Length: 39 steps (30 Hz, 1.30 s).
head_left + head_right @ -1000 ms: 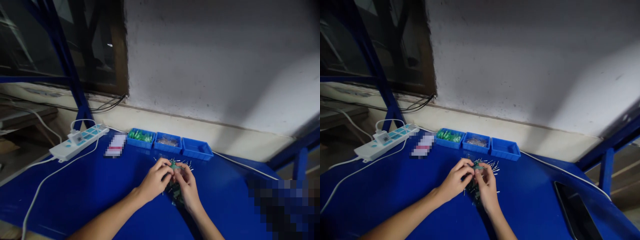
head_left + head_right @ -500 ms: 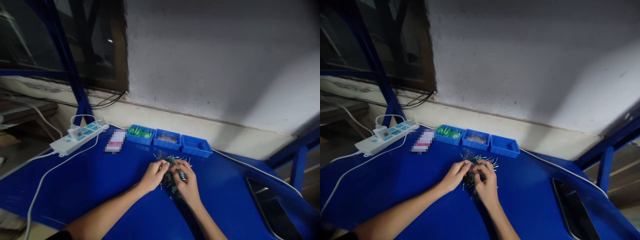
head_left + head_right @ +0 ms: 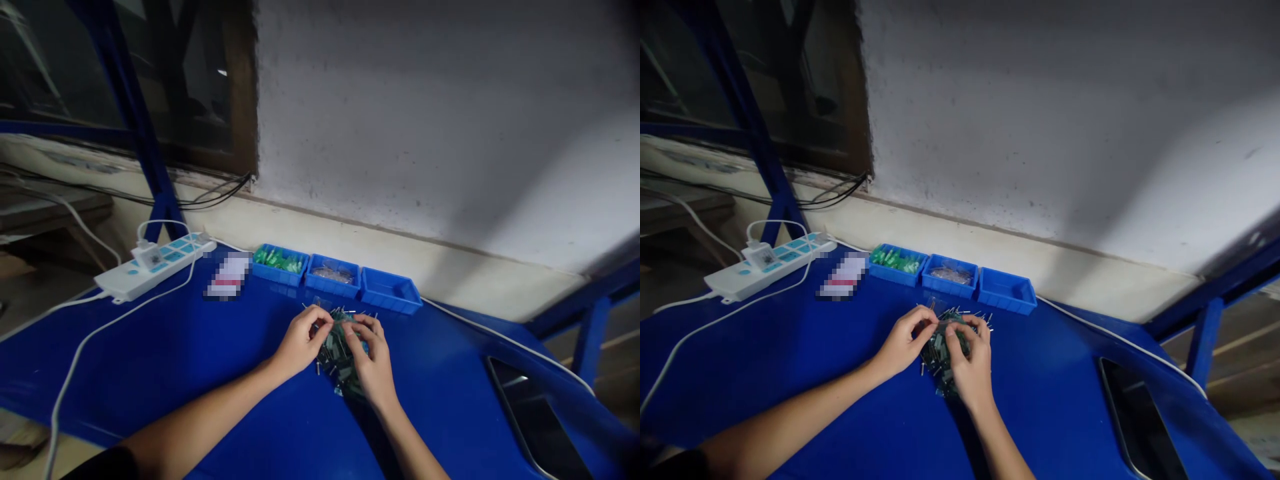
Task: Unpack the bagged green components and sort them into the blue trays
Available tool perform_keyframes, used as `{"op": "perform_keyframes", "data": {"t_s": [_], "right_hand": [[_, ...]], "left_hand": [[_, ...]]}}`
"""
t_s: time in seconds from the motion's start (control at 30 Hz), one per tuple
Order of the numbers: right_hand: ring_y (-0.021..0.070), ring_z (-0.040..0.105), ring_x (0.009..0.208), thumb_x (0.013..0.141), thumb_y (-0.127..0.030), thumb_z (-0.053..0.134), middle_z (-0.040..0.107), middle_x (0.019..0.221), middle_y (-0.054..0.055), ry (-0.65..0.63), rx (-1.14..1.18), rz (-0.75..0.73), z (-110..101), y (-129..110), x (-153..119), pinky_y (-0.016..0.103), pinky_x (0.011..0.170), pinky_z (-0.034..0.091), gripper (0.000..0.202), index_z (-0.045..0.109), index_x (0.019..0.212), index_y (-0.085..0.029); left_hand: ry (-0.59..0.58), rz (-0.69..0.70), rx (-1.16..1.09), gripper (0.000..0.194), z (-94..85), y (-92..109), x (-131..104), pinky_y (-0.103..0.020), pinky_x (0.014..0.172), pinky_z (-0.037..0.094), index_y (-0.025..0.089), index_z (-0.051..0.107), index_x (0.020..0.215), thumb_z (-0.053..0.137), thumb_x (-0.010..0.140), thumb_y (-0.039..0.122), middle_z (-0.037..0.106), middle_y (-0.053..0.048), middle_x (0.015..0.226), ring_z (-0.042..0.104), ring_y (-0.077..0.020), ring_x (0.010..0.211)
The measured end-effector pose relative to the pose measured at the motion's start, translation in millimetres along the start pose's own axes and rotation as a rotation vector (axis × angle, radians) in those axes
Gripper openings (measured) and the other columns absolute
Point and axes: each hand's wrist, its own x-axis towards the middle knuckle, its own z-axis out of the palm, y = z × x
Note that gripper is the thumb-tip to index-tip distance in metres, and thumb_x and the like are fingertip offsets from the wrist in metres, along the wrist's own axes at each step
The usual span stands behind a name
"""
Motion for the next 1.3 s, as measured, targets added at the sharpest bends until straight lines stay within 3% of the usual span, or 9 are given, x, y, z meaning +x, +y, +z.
{"op": "perform_keyframes", "data": {"t_s": [0.17,0.37,0.6,0.8,0.9,1.13,1.3], "right_hand": [[0.0230,0.054,0.094,0.080,-0.041,0.057,0.056,0.098,0.009,0.041,0.015,0.011,1,-2,1,0.035,0.081,0.044,0.027,0.070,0.074,-0.019],[0.0245,0.053,0.100,0.078,-0.038,0.060,0.055,0.104,0.010,0.036,0.006,-0.049,-1,-4,1,0.037,0.084,0.044,0.022,0.070,0.075,-0.019],[0.0216,0.057,0.089,0.078,-0.036,0.059,0.056,0.101,0.010,-0.006,0.080,-0.004,1,-1,1,0.032,0.074,0.048,0.020,0.068,0.076,-0.018],[0.0156,0.052,0.061,0.078,-0.035,0.052,0.058,0.062,0.001,-0.088,0.216,0.171,-1,-8,1,0.025,0.059,0.040,0.026,0.061,0.062,-0.017],[0.0137,0.047,0.055,0.076,-0.032,0.051,0.055,0.056,0.000,-0.092,0.245,0.235,0,-8,-1,0.024,0.054,0.036,0.026,0.057,0.056,-0.017],[0.0129,0.045,0.053,0.073,-0.026,0.050,0.050,0.052,-0.002,-0.029,0.345,0.216,0,-4,-1,0.023,0.052,0.035,0.021,0.053,0.054,-0.018],[0.0129,0.043,0.055,0.073,-0.023,0.047,0.046,0.055,-0.003,-0.030,0.513,0.162,-1,1,-1,0.024,0.055,0.036,0.014,0.050,0.060,-0.019]], "left_hand": [[-0.026,0.116,0.068,0.010,-4.3,5,-2,-0.027,0.078,0.044,0.018,0.058,0.082,0.049,0.086,0.020,0.057,-0.004,0.089,0.055,-0.0148,0.085],[-0.069,0.199,0.186,0.013,-8.6,7,-2,-0.030,0.082,0.044,0.019,0.059,0.085,0.046,0.087,0.019,0.057,-0.005,0.089,0.054,-0.0165,0.089],[-0.132,0.207,0.203,0.013,-6.8,6,-3,-0.027,0.079,0.045,0.019,0.059,0.087,0.047,0.087,0.017,0.058,-0.004,0.089,0.056,-0.0146,0.085],[-0.130,0.216,0.158,0.021,-6.1,7,-3,-0.027,0.080,0.046,0.021,0.062,0.098,0.044,0.089,0.020,0.062,-0.006,0.093,0.058,-0.0150,0.087],[-0.178,0.218,0.123,0.023,-5.1,7,-3,-0.027,0.078,0.047,0.020,0.065,0.096,0.043,0.090,0.019,0.063,-0.006,0.091,0.059,-0.0147,0.085],[-0.202,0.233,0.080,0.017,-3.7,9,-3,-0.024,0.075,0.047,0.019,0.066,0.091,0.050,0.087,0.020,0.064,-0.006,0.089,0.060,-0.0143,0.083],[-0.205,0.220,0.087,0.025,-2.1,13,-7,-0.025,0.080,0.048,0.021,0.061,0.109,0.046,0.089,0.020,0.066,-0.005,0.096,0.062,-0.0142,0.087]]}}
